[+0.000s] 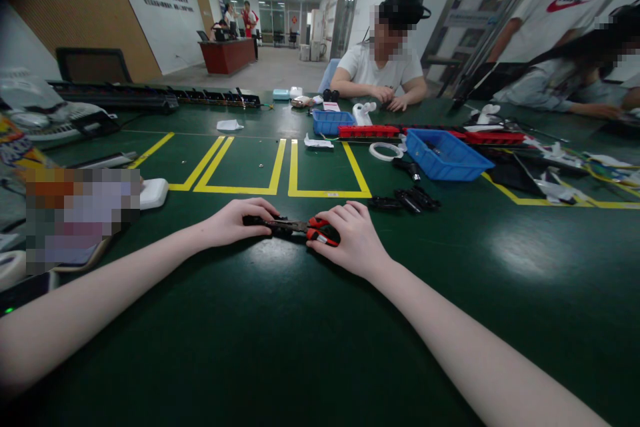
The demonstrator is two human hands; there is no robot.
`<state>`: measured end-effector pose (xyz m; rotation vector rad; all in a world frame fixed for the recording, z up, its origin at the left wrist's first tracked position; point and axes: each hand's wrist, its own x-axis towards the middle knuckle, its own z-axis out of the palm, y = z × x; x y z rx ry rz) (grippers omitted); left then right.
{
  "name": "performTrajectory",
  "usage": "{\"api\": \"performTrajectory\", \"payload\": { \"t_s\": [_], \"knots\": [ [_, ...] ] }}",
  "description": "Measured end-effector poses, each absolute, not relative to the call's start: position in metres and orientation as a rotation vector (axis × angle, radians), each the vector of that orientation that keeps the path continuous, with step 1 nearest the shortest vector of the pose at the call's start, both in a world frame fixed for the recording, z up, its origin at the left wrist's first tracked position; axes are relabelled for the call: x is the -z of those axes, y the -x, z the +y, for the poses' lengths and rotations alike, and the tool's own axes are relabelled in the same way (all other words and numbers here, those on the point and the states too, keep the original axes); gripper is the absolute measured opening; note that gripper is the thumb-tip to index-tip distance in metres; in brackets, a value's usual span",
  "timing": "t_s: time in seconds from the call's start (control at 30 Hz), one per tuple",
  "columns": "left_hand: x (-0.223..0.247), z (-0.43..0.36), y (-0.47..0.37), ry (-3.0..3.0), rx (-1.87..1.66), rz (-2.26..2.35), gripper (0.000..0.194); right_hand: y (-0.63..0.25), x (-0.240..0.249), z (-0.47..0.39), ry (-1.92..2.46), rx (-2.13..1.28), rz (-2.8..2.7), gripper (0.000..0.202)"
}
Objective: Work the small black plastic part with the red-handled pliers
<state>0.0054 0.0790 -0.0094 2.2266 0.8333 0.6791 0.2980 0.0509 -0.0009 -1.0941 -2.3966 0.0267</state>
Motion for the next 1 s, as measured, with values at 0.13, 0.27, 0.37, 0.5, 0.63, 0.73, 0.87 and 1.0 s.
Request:
{"api": "performTrajectory", "payload": {
  "t_s": [0.13,0.27,0.37,0.5,0.63,0.73,0.87,1.0],
  "knots": [
    [0.0110,0.0804,-0.0057,-2.242,-0.672,0.846,0.012,-0.2975,0.0014,0.0507,1.105,-0.026,-2.389,0.037],
    [0.0090,0.0798,-0.0065,-2.243,-0.659,0.839,0.014,-0.2974,0.0014,0.0502,1.107,-0.007,-2.386,0.039],
    [0.0065,0.0785,-0.0070,-2.243,-0.651,0.835,0.017,-0.2974,0.0012,0.0499,1.108,0.013,-2.379,0.040],
    [0.0058,0.0781,-0.0070,-2.248,-0.645,0.840,0.017,-0.2974,0.0009,0.0499,1.115,0.013,-2.371,0.038],
    [0.0073,0.0793,-0.0061,-2.239,-0.633,0.838,0.014,-0.2975,0.0008,0.0501,1.125,0.026,-2.370,0.038],
    [0.0079,0.0797,-0.0055,-2.227,-0.628,0.839,0.014,-0.2972,0.0001,0.0498,1.128,0.038,-2.367,0.038],
    [0.0076,0.0795,-0.0055,-2.228,-0.621,0.851,0.013,-0.2967,-0.0012,0.0490,1.126,0.027,-2.368,0.036],
    [0.0072,0.0791,-0.0056,-2.223,-0.609,0.859,0.014,-0.2968,-0.0007,0.0490,1.138,0.011,-2.389,0.037]
  ]
}}
